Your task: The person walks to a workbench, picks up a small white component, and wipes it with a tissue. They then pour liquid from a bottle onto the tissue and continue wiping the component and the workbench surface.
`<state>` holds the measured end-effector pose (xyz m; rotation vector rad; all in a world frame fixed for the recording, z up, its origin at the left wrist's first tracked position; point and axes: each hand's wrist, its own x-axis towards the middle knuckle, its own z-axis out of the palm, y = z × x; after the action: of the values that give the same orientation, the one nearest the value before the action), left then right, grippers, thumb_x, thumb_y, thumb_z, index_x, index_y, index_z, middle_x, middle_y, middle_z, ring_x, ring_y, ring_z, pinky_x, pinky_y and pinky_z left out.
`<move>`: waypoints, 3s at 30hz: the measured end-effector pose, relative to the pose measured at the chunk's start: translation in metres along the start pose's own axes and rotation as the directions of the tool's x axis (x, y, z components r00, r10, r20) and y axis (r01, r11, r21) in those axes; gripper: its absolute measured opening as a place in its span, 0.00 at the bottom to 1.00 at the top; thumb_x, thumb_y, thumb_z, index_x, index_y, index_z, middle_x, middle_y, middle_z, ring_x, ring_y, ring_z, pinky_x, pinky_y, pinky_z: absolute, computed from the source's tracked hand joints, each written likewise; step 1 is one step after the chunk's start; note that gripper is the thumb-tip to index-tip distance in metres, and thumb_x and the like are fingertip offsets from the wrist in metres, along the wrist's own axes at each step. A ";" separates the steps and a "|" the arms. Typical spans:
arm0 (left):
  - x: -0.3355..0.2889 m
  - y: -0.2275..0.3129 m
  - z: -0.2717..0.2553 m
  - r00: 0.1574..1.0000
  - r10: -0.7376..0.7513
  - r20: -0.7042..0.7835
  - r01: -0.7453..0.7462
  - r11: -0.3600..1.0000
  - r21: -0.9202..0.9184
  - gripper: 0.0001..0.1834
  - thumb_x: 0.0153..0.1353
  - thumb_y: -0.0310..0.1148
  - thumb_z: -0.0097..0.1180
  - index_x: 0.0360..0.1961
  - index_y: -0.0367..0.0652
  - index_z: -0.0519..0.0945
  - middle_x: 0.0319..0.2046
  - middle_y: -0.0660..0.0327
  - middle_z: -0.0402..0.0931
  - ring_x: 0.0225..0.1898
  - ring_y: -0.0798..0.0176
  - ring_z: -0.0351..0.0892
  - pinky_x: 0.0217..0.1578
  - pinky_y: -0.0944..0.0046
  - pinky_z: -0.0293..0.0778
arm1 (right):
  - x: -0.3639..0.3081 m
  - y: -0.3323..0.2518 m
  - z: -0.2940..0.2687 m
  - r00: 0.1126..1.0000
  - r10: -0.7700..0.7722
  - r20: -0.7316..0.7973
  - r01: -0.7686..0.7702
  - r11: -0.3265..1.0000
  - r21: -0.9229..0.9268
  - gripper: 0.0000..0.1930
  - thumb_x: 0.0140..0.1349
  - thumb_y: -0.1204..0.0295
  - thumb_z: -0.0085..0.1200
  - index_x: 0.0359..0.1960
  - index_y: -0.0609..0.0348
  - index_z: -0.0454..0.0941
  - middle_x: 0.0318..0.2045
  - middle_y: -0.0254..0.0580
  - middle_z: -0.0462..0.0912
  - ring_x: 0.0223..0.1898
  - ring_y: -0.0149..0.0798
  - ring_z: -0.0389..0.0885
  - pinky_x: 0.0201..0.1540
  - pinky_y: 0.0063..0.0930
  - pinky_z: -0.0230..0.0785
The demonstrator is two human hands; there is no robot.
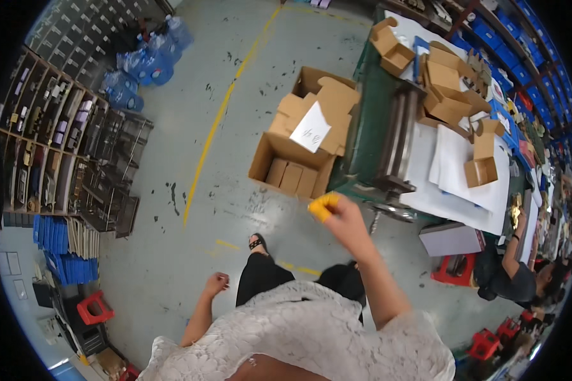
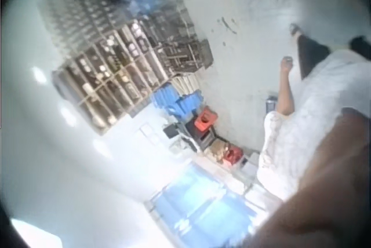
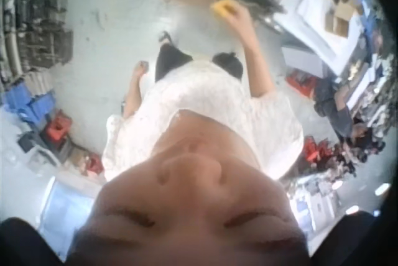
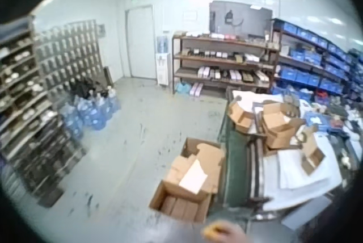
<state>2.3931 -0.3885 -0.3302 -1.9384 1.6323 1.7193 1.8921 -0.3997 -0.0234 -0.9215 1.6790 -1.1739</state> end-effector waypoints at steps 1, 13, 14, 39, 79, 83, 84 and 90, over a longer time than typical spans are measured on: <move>0.006 0.004 -0.040 0.989 0.110 -0.103 -0.094 0.985 0.148 0.09 0.62 0.29 0.48 0.35 0.36 0.79 0.24 0.58 0.80 0.25 0.65 0.81 0.26 0.64 0.77 | 0.023 -0.013 0.018 0.999 0.032 0.005 -0.032 0.992 0.119 0.06 0.59 0.76 0.57 0.37 0.64 0.79 0.33 0.35 0.81 0.33 0.26 0.75 0.42 0.22 0.69; 0.100 0.401 -0.276 0.883 0.453 0.121 -0.170 0.549 -0.818 0.21 0.71 0.38 0.41 0.54 0.30 0.71 0.49 0.49 0.76 0.51 0.55 0.77 0.54 0.57 0.72 | 0.249 -0.129 0.180 0.923 0.159 0.350 -0.312 0.840 0.443 0.10 0.65 0.68 0.52 0.40 0.63 0.80 0.32 0.34 0.81 0.33 0.26 0.77 0.37 0.19 0.68; 0.111 0.433 -0.280 0.835 0.501 0.229 -0.070 0.510 -0.857 0.23 0.72 0.39 0.38 0.54 0.28 0.69 0.51 0.47 0.75 0.51 0.52 0.77 0.56 0.55 0.71 | 0.272 -0.135 0.187 0.932 0.158 0.325 -0.289 0.866 0.408 0.11 0.64 0.68 0.52 0.40 0.63 0.80 0.32 0.34 0.81 0.32 0.26 0.77 0.37 0.19 0.68; 0.521 0.982 -0.426 0.652 0.650 0.390 -0.495 0.755 -0.430 0.13 0.62 0.24 0.55 0.48 0.32 0.73 0.42 0.54 0.78 0.40 0.65 0.81 0.42 0.67 0.78 | 0.854 -0.251 0.135 0.867 -0.151 -0.475 -0.024 0.939 -0.344 0.07 0.51 0.79 0.57 0.31 0.69 0.77 0.29 0.50 0.75 0.24 0.48 0.77 0.29 0.37 0.69; 0.816 1.789 0.119 0.258 0.465 0.847 -0.669 0.718 -0.190 0.06 0.61 0.30 0.60 0.33 0.41 0.77 0.27 0.70 0.76 0.28 0.80 0.72 0.31 0.79 0.65 | 1.282 -0.226 -0.610 0.299 0.198 -0.934 -0.083 0.980 0.181 0.13 0.57 0.79 0.59 0.45 0.62 0.77 0.34 0.34 0.81 0.33 0.26 0.74 0.40 0.21 0.69; 0.830 1.852 0.187 0.043 0.348 0.936 -0.749 0.631 -0.200 0.06 0.60 0.31 0.62 0.34 0.41 0.78 0.27 0.70 0.76 0.31 0.79 0.72 0.32 0.78 0.66 | 1.285 -0.229 -0.678 0.183 0.071 -0.980 -0.183 0.982 0.037 0.13 0.56 0.79 0.59 0.44 0.63 0.78 0.35 0.41 0.82 0.34 0.32 0.78 0.42 0.24 0.71; 0.827 1.866 0.204 0.004 0.325 0.946 -0.762 0.613 -0.207 0.06 0.59 0.30 0.62 0.34 0.41 0.78 0.27 0.69 0.76 0.31 0.79 0.72 0.33 0.77 0.67 | 1.284 -0.228 -0.696 0.171 0.034 -0.985 -0.193 0.981 0.001 0.13 0.56 0.79 0.59 0.44 0.64 0.77 0.36 0.44 0.83 0.35 0.35 0.81 0.42 0.26 0.73; 0.817 1.926 0.315 -0.089 0.133 0.987 -0.729 0.667 -0.156 0.06 0.59 0.29 0.62 0.36 0.39 0.78 0.31 0.67 0.79 0.33 0.76 0.74 0.33 0.75 0.68 | 1.269 -0.194 -0.805 0.229 0.332 -0.915 0.091 0.929 0.359 0.12 0.60 0.79 0.53 0.45 0.67 0.77 0.36 0.40 0.82 0.37 0.30 0.79 0.42 0.24 0.72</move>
<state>0.6389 -1.5259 -0.0066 0.4070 1.7131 1.7369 0.7127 -1.3510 0.0101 0.4179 2.2699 -2.0822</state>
